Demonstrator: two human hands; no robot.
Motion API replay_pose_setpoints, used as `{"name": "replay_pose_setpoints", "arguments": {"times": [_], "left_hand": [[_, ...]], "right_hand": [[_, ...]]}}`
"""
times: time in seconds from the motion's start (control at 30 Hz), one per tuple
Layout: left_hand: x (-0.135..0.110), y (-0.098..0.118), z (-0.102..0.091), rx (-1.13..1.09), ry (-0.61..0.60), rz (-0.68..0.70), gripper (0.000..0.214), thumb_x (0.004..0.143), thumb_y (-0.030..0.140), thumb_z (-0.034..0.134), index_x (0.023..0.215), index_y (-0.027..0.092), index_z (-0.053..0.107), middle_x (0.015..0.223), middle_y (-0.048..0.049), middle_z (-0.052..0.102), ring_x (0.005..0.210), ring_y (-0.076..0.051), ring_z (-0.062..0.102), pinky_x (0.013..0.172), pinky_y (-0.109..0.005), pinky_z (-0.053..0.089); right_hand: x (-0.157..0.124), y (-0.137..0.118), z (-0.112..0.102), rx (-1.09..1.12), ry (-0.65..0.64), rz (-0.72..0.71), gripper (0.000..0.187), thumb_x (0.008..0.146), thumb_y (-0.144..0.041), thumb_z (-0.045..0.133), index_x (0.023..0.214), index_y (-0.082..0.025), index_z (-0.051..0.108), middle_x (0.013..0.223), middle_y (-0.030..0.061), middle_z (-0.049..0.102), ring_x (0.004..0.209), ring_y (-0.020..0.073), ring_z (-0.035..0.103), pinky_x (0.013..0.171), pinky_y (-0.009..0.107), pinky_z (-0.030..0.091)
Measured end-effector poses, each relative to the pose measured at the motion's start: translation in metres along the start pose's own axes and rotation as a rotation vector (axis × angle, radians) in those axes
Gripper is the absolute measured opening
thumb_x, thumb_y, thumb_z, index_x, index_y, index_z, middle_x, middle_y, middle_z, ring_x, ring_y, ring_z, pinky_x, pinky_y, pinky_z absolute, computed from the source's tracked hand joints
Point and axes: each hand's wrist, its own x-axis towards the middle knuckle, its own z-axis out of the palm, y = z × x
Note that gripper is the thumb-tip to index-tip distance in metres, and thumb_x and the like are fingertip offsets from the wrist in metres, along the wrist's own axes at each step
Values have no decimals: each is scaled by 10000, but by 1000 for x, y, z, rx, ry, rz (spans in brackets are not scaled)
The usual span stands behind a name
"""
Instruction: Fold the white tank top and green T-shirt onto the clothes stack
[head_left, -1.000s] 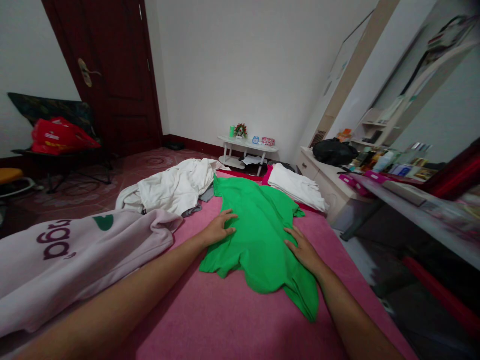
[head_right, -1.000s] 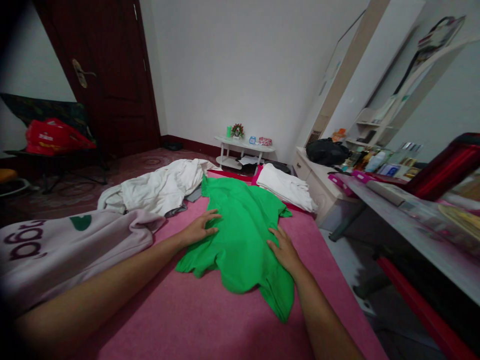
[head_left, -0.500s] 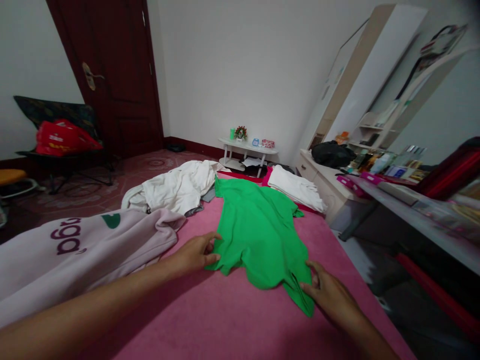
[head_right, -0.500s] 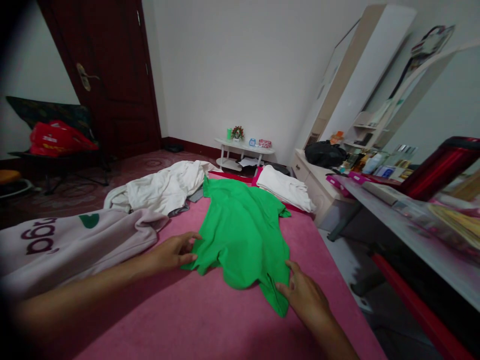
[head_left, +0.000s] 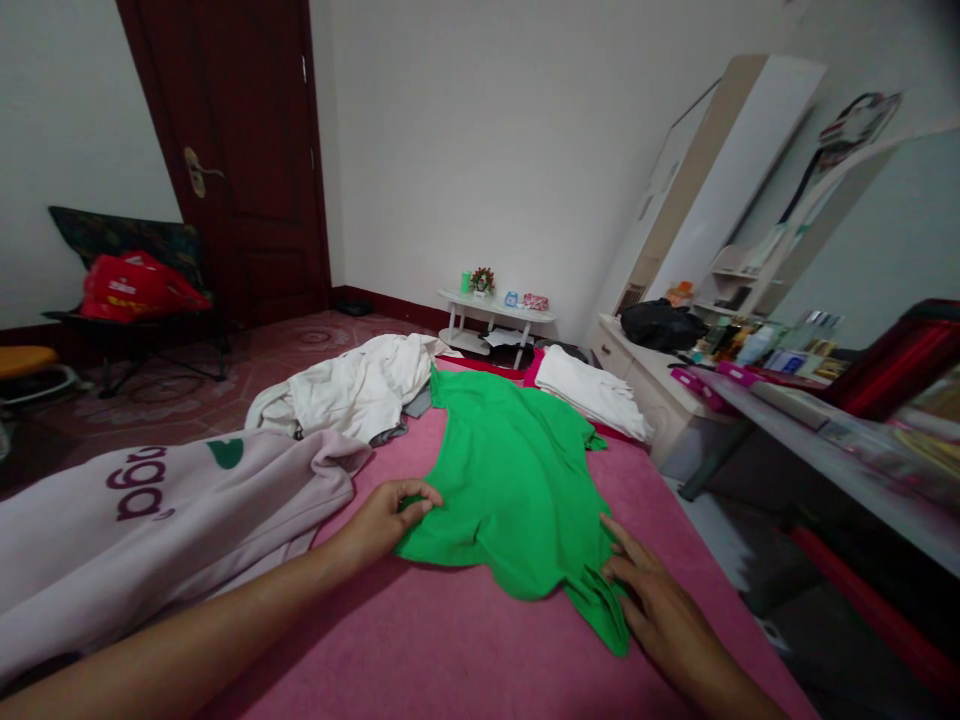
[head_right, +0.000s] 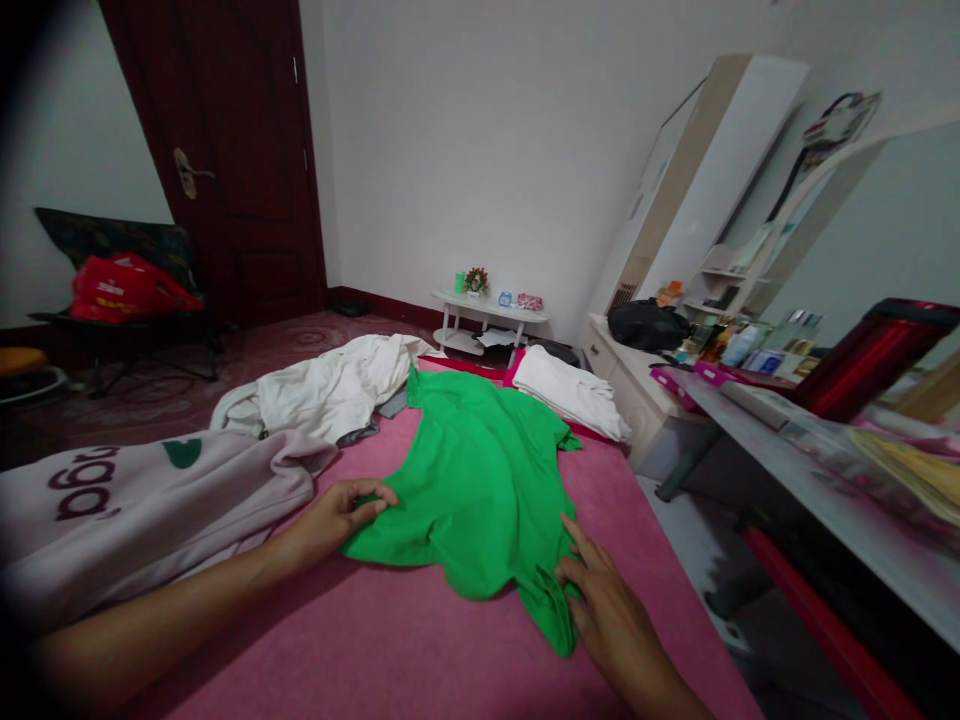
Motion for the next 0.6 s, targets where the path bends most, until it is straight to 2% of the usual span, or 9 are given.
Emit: {"name": "replay_pose_setpoints", "arguments": {"times": [0.03,0.1,0.17,0.23,0.27,0.33,0.4,0.5,0.6], "left_hand": [[-2,1,-3,6,-4,-15,352,794,432,551,920,125,667,743,-9,596,622,-113,452,562,-199,326],[-9,4,-10,38,-20,-25,360,808,431,538,960,134,673,740,-6,601,607,-111,444,546,-195,315],[-15,7,-17,82,-37,-5,356,820,420,532,1000,148,677,791,-13,625,644,-120,471,568,-195,334],[-20,9,-23,120,-57,12,360,826,417,531,1030,158,676,837,-20,646,685,-132,499,592,-195,356],[-21,10,-26,140,-69,19,363,827,420,534,1038,161,676,850,-22,654,697,-136,509,599,-196,364],[-22,10,-29,193,-93,27,367,825,422,539,1042,161,678,854,-22,664,700,-140,521,606,-197,375],[-22,9,-30,262,-111,30,359,817,413,547,1033,163,685,861,-21,675,707,-142,538,626,-200,387],[-22,8,-31,354,-134,27,351,802,395,555,1033,170,691,875,-21,690,720,-149,570,647,-201,406],[-27,13,-34,442,-145,25,348,797,367,548,1057,182,687,910,-24,701,747,-159,596,660,-204,420]], "right_hand": [[0,-2,-5,-4,-18,-6,142,785,-237,491,775,-236,632,1498,49,334,1290,261,430,1031,441,383],[-2,-8,-15,2,-38,-47,173,842,-282,482,729,-220,597,1485,69,358,1316,270,391,1042,455,358],[-4,-14,-21,13,-17,-77,210,879,-298,449,768,-218,609,1474,82,376,1323,268,380,1054,464,338],[-5,-19,-21,24,-15,-94,230,877,-262,432,951,-230,648,1486,81,354,1334,260,367,1071,468,320],[-5,-20,-18,32,-35,-103,302,864,-235,430,1086,-244,634,1497,75,334,1340,256,360,1077,465,316],[-3,-20,-11,54,-107,-138,493,831,-183,427,1305,-282,523,1494,66,344,1334,247,373,1077,454,324],[-1,-18,-2,72,-169,-170,607,800,-133,409,1379,-311,441,1431,61,442,1281,229,447,1050,421,364],[2,-16,4,32,-176,-157,686,725,-75,397,1362,-319,467,1298,61,566,1173,209,542,987,371,422],[4,-19,-2,-10,-142,-107,613,633,-75,417,1161,-286,646,1138,56,646,1062,213,599,921,338,454]]}}
